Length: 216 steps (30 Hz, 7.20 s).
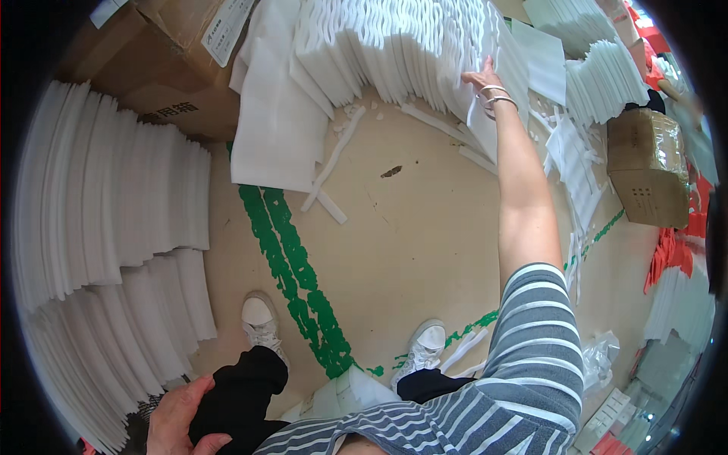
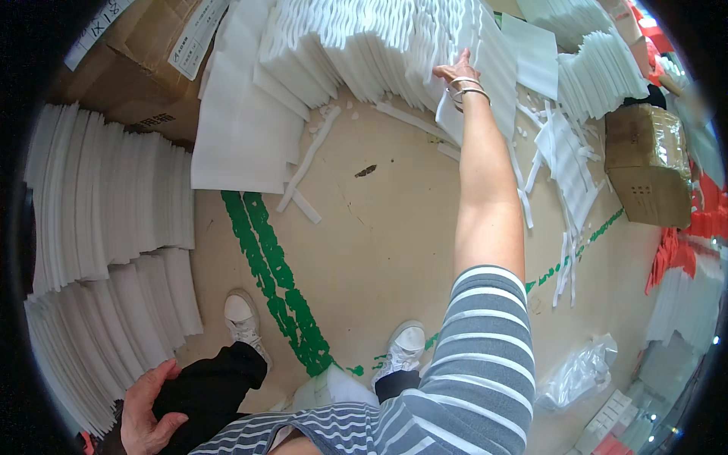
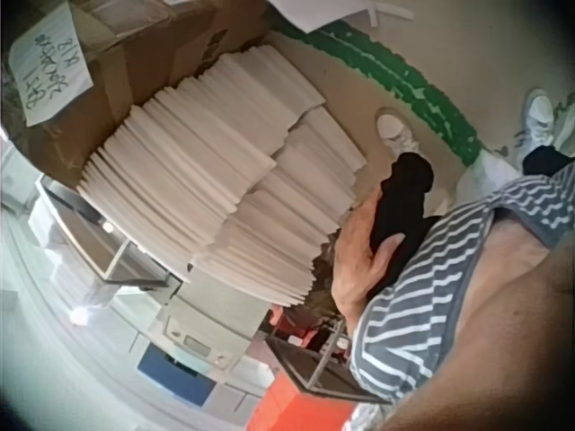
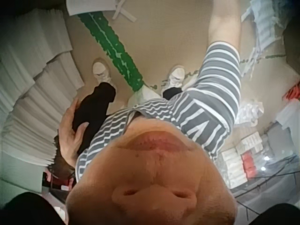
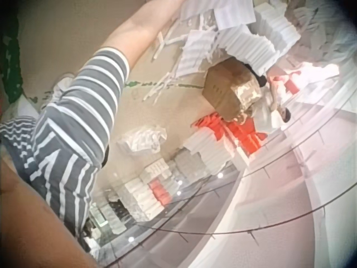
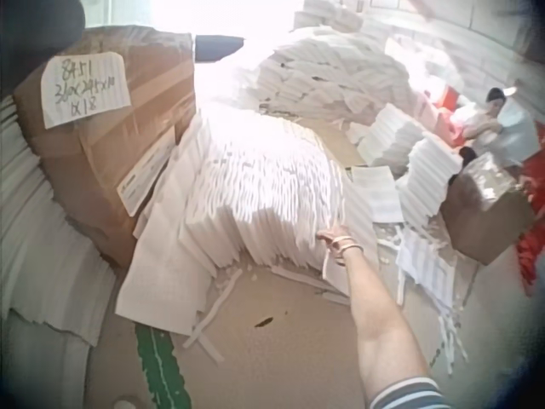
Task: The recorder is sorting, stacking, and organizing pre-cut white foam packaging materials in an industrial storage area.
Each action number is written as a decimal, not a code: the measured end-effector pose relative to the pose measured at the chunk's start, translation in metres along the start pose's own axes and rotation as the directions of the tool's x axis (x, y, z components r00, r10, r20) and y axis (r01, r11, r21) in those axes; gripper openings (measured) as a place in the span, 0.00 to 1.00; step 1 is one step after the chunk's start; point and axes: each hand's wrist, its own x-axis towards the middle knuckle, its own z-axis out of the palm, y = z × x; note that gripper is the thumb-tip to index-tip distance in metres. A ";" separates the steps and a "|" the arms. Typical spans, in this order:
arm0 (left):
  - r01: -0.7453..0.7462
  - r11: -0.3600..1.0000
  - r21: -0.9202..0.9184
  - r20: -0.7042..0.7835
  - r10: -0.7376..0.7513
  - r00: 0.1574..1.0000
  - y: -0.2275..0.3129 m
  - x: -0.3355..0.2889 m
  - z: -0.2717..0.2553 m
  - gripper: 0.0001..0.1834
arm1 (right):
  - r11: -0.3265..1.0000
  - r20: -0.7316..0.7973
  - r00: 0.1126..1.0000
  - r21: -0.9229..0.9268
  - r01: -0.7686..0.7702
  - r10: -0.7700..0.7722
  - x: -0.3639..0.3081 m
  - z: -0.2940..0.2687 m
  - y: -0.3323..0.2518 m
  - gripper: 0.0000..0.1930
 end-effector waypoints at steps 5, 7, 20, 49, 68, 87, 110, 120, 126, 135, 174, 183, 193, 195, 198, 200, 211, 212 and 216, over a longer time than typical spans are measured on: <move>0.022 1.000 0.020 0.000 -0.022 1.000 -0.001 -0.001 -0.001 0.29 | 1.000 -0.147 0.989 -0.025 -0.013 0.009 -0.003 0.014 0.001 0.54; 0.026 0.999 0.028 -0.002 -0.026 1.000 -0.002 -0.001 -0.001 0.29 | 0.992 -0.147 0.987 -0.100 -0.076 0.061 -0.003 0.016 0.003 0.51; 0.023 0.999 0.025 -0.008 -0.023 1.000 -0.003 -0.007 -0.004 0.28 | 0.947 -0.218 0.961 -0.304 0.101 -0.172 0.037 -0.035 0.024 0.39; -0.154 0.988 -0.009 0.019 0.154 0.988 -0.013 -0.010 -0.007 0.27 | 1.000 -0.384 0.923 -0.014 0.022 -0.026 0.078 -0.079 0.099 0.27; -0.705 0.420 0.571 -0.031 0.869 0.493 0.112 0.093 0.039 0.31 | 0.958 0.066 0.958 0.074 0.276 -0.281 -0.272 -0.055 0.090 0.41; -0.526 0.794 0.306 -0.452 0.607 0.654 0.203 0.322 0.182 0.11 | 0.939 -0.186 0.971 0.280 0.199 -0.151 -0.265 -0.056 0.137 0.48; -0.673 0.575 0.465 -0.361 0.817 0.449 0.196 0.255 0.232 0.06 | 0.983 0.336 0.940 0.183 -0.009 -0.054 -0.265 -0.097 0.138 0.45; -0.832 0.550 0.066 -0.180 0.827 0.532 0.178 0.240 0.235 0.22 | 0.980 0.038 0.990 0.150 0.130 -0.137 -0.253 -0.094 0.135 0.45; -0.859 0.503 0.096 -0.020 0.864 0.503 0.180 0.243 0.237 0.26 | 0.989 -0.197 0.975 -0.131 0.074 -0.099 -0.245 -0.060 0.126 0.46; -0.707 0.265 0.655 -0.178 0.964 0.196 0.200 0.268 0.148 0.52 | 0.985 -0.224 0.973 -0.175 0.012 -0.052 -0.336 -0.084 0.172 0.30; -0.721 -0.339 0.604 0.519 0.854 0.032 0.284 0.308 0.253 0.45 | 0.843 -0.005 0.989 0.524 -0.122 0.146 -0.472 -0.109 0.348 0.33; -0.732 -0.462 0.501 0.556 0.820 -0.137 0.292 0.303 0.283 0.42 | 0.980 0.054 0.994 0.173 -0.100 0.092 -0.438 -0.100 0.376 0.23; -0.795 -0.306 0.524 0.669 0.725 0.162 0.327 0.281 0.264 0.22 | 0.965 -0.017 0.989 0.222 -0.140 0.147 -0.465 -0.127 0.411 0.26; -0.783 -0.284 0.554 0.660 0.722 0.205 0.326 0.285 0.254 0.24 | 0.967 0.032 0.988 0.205 -0.153 0.150 -0.472 -0.129 0.405 0.26; -0.780 -0.203 0.592 0.627 0.724 0.287 0.321 0.302 0.257 0.31 | 0.932 0.041 0.974 0.283 -0.225 0.222 -0.468 -0.119 0.401 0.26; -0.779 -0.141 0.611 0.601 0.724 0.340 0.315 0.313 0.261 0.36 | 0.898 0.015 0.986 0.411 -0.157 0.165 -0.461 -0.112 0.395 0.29; -0.687 -0.116 0.718 0.556 0.689 0.465 0.315 0.284 0.253 0.47 | 0.954 -0.303 0.952 -0.278 -0.116 0.027 -0.482 -0.072 0.312 0.56; -0.725 -0.136 0.675 0.596 0.680 0.427 0.314 0.283 0.253 0.47 | 0.947 -0.370 0.929 -0.308 -0.097 -0.025 -0.480 -0.065 0.314 0.57; -0.810 -0.233 0.537 0.645 0.733 0.216 0.301 0.282 0.265 0.46 | 0.957 -0.460 0.888 -0.264 -0.123 -0.012 -0.472 -0.052 0.314 0.58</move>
